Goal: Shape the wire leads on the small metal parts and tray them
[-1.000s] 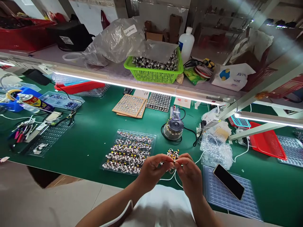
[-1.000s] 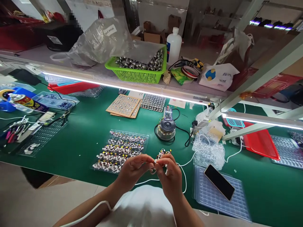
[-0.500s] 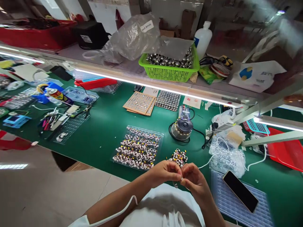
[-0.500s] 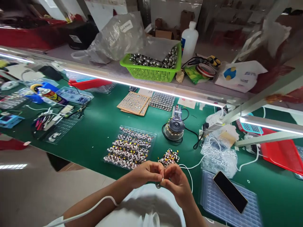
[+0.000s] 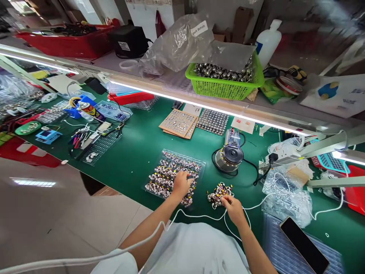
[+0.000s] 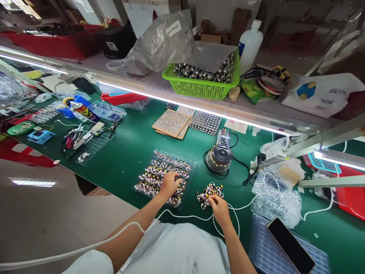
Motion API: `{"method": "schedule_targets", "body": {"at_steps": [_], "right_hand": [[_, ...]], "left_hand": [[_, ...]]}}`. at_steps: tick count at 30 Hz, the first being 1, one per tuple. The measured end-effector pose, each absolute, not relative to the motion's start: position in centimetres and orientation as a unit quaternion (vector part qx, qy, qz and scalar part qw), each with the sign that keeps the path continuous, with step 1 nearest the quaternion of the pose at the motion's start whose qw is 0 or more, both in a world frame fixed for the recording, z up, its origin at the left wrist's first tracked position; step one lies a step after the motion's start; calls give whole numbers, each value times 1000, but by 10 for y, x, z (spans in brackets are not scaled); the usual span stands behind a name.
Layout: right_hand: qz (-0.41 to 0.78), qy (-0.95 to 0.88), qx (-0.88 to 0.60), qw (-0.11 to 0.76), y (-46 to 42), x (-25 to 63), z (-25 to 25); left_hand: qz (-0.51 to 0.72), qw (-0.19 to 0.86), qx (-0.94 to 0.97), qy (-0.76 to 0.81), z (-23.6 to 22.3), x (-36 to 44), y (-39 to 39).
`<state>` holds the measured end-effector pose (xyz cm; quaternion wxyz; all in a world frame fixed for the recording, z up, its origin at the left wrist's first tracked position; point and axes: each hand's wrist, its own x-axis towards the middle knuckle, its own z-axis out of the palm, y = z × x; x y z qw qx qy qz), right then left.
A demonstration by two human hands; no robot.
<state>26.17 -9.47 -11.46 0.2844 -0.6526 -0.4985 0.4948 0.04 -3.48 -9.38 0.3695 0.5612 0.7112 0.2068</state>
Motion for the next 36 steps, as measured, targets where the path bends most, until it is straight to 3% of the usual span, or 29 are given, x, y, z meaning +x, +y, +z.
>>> {"method": "schedule_targets", "body": {"at_steps": [8, 15, 22, 27, 31, 36], "right_hand": [[405, -423, -744, 321, -17, 294, -107], [483, -266, -752, 361, 40, 310, -96], [568, -237, -636, 466, 35, 293, -74], [610, -279, -536, 513, -13, 272, -21], [614, -393, -465, 502, -66, 261, 29], [567, -477, -426, 520, -99, 256, 56]], "left_hand": [[100, 295, 586, 748, -122, -47, -14], [182, 335, 560, 736, -104, -34, -13], [319, 491, 505, 635, -47, 13, -24], [408, 718, 334, 455, -3, 42, -44], [387, 828, 222, 341, 26, 56, -61], [336, 873, 206, 287, 43, 67, -71]]}}
